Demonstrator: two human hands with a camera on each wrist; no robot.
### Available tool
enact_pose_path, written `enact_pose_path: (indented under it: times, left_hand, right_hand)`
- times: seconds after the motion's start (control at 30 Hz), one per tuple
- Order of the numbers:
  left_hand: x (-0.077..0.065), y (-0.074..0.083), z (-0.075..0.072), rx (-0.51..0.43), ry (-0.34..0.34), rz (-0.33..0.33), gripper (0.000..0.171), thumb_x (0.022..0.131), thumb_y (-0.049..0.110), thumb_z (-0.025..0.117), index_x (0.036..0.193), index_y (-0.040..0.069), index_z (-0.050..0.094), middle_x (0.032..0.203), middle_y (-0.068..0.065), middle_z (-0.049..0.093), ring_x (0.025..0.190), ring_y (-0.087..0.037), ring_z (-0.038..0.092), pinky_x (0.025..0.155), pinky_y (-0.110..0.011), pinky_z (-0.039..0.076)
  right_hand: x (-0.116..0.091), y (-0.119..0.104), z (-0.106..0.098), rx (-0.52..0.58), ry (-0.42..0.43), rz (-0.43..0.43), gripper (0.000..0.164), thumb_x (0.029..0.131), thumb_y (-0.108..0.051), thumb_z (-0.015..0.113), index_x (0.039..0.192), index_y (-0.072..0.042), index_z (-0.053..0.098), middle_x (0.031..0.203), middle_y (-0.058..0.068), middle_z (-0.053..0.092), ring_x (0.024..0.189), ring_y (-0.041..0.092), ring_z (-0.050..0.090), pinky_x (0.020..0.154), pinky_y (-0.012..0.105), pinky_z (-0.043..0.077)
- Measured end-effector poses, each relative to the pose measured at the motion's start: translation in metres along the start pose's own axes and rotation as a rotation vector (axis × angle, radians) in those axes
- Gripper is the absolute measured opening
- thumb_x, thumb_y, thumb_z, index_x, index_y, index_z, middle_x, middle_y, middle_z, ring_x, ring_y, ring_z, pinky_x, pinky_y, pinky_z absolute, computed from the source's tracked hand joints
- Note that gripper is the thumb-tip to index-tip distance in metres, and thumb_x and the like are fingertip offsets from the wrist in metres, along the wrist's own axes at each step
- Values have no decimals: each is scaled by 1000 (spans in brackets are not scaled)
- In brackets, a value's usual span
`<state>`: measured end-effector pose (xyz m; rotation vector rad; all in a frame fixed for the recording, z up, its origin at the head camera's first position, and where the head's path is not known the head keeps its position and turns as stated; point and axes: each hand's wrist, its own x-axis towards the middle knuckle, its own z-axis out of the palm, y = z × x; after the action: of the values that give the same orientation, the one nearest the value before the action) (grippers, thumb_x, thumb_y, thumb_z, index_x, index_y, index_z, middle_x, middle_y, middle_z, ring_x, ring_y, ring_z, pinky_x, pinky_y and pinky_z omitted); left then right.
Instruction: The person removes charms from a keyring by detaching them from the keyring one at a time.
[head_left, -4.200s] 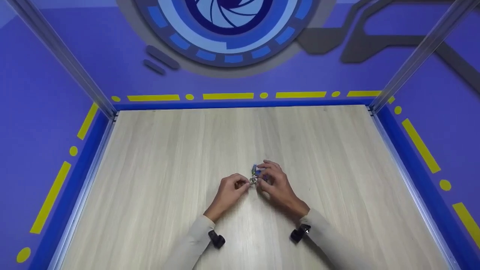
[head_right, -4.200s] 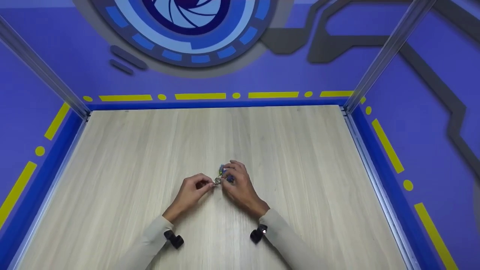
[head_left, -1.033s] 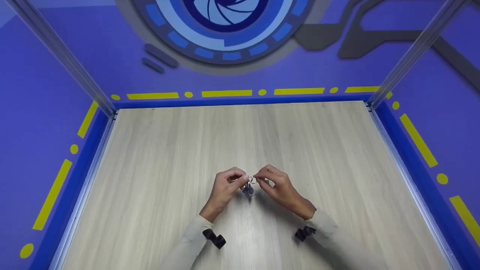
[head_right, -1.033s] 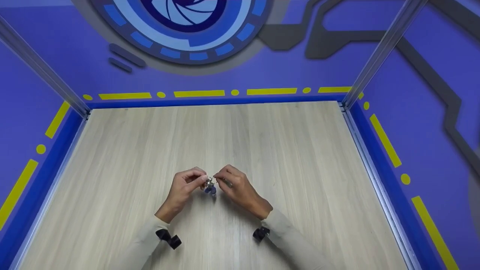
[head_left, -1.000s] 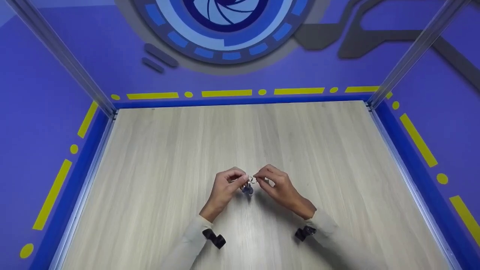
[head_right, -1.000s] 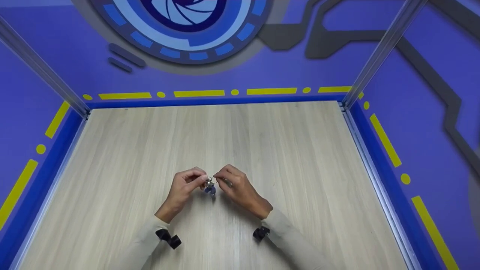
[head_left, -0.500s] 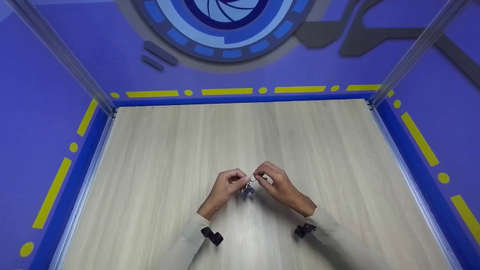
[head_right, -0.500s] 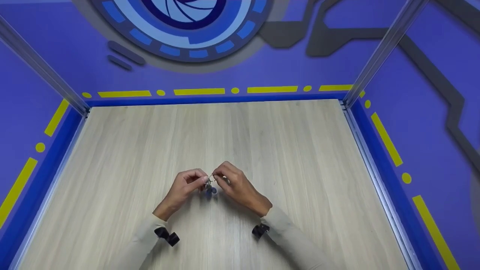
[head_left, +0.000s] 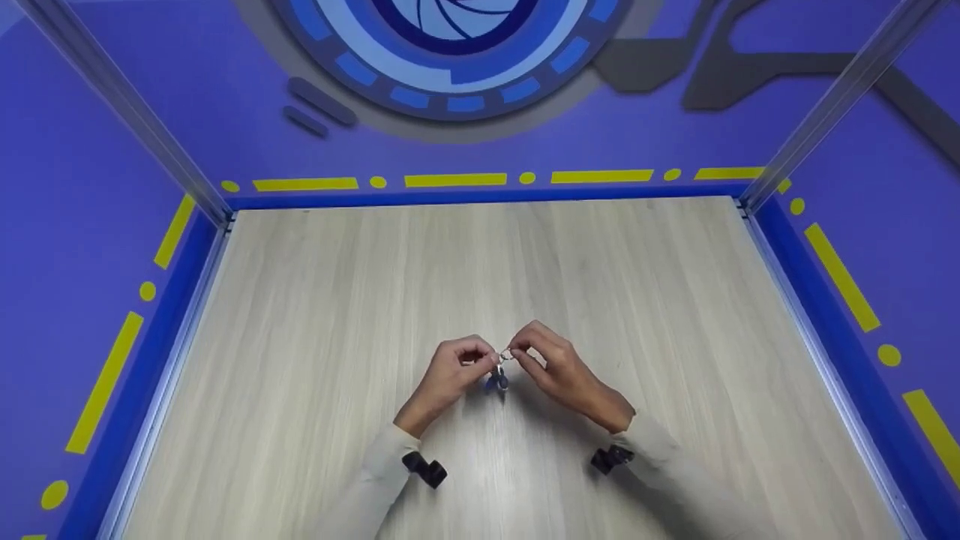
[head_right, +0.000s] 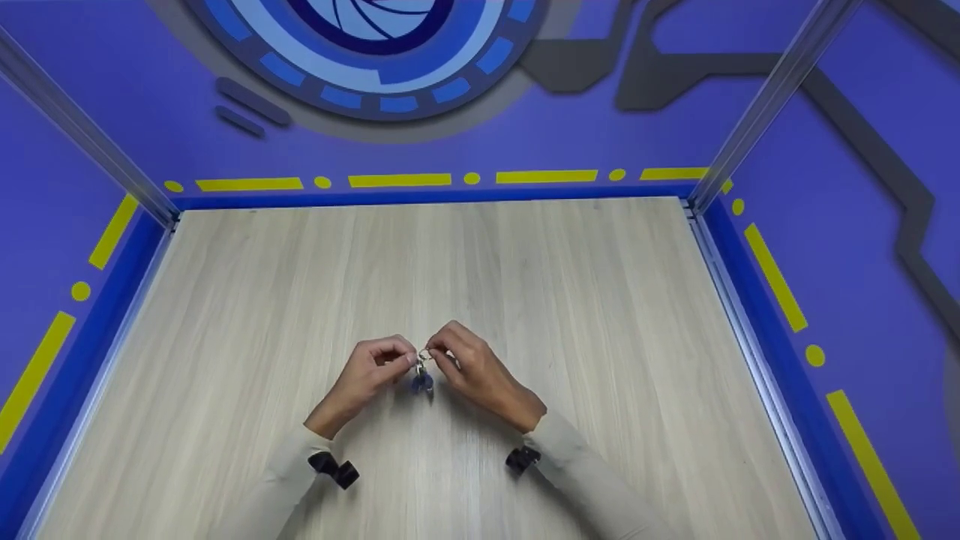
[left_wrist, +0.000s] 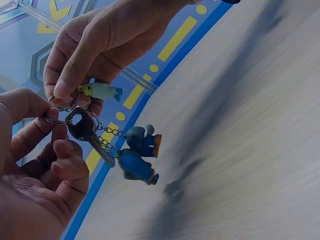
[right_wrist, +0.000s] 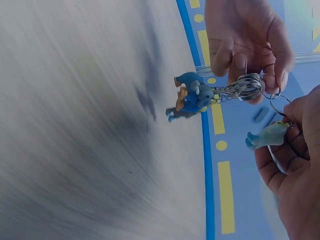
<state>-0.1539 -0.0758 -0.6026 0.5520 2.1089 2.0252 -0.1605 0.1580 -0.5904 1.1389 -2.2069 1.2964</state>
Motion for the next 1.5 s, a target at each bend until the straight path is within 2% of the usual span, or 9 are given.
enact_pose_path:
  times: [0.13,0.3,0.37,0.43,0.63,0.9,1.1,1.37,1.5]
  left_hand:
    - [-3,-1,-2,-36,-13,13,12,106,12,75,100,2,80,94,1,69,81,-12,58,71,-24,47]
    - [-5,-2,-5,-101,-32,11,17,107,14,73,103,-1,78,90,2,65,77,-13,54,68,-24,44]
    - [-5,-2,-6,-99,-32,0,18,107,15,72,103,-1,78,88,3,65,77,-13,54,69,-25,44]
    - [-5,-1,-6,-67,-27,-11,16,106,17,74,102,2,79,88,3,68,78,-13,57,71,-25,46]
    - [-3,4,-3,91,30,-8,8,101,17,83,95,12,83,90,2,73,80,-11,60,73,-24,47]
    - [2,11,1,143,75,53,5,98,6,83,95,10,84,93,0,74,82,-14,61,72,-27,50]
    - [4,18,-1,210,68,84,5,100,11,83,96,13,85,96,5,75,83,-12,62,71,-27,50]
    - [5,19,-4,-41,69,134,8,102,12,80,102,5,84,103,-13,74,89,-16,66,77,-25,55]
    - [5,14,-3,-79,88,129,7,102,12,80,102,5,83,102,-12,73,84,-14,64,74,-24,54]
  right_hand:
    - [-1,3,-1,2,8,34,17,101,11,71,107,-4,69,104,5,69,94,18,68,81,36,59]
    - [-3,5,-1,48,6,86,3,109,-3,68,107,-5,69,105,3,69,95,18,68,83,33,58]
    - [-3,5,-1,63,-1,90,9,112,-10,65,107,-3,69,105,2,69,94,18,68,83,32,58]
    - [-3,4,-2,67,-9,91,14,113,-14,63,107,-3,70,104,3,69,94,18,68,83,30,57]
    - [-1,1,-4,46,-38,74,4,109,-2,66,107,-4,69,105,2,68,92,17,66,81,31,56]
    - [3,-1,-8,25,-37,33,6,112,-7,64,108,-4,68,106,3,69,94,17,67,79,33,57]
    - [3,1,-11,41,-30,46,12,113,-12,63,108,-3,69,104,5,69,91,19,67,79,36,57]
    - [3,-1,-13,130,25,161,10,110,-11,68,106,-2,70,103,4,71,91,19,69,84,27,56]
    - [5,-5,-14,153,13,223,3,107,-3,70,106,-6,71,104,3,72,94,18,70,87,28,57]
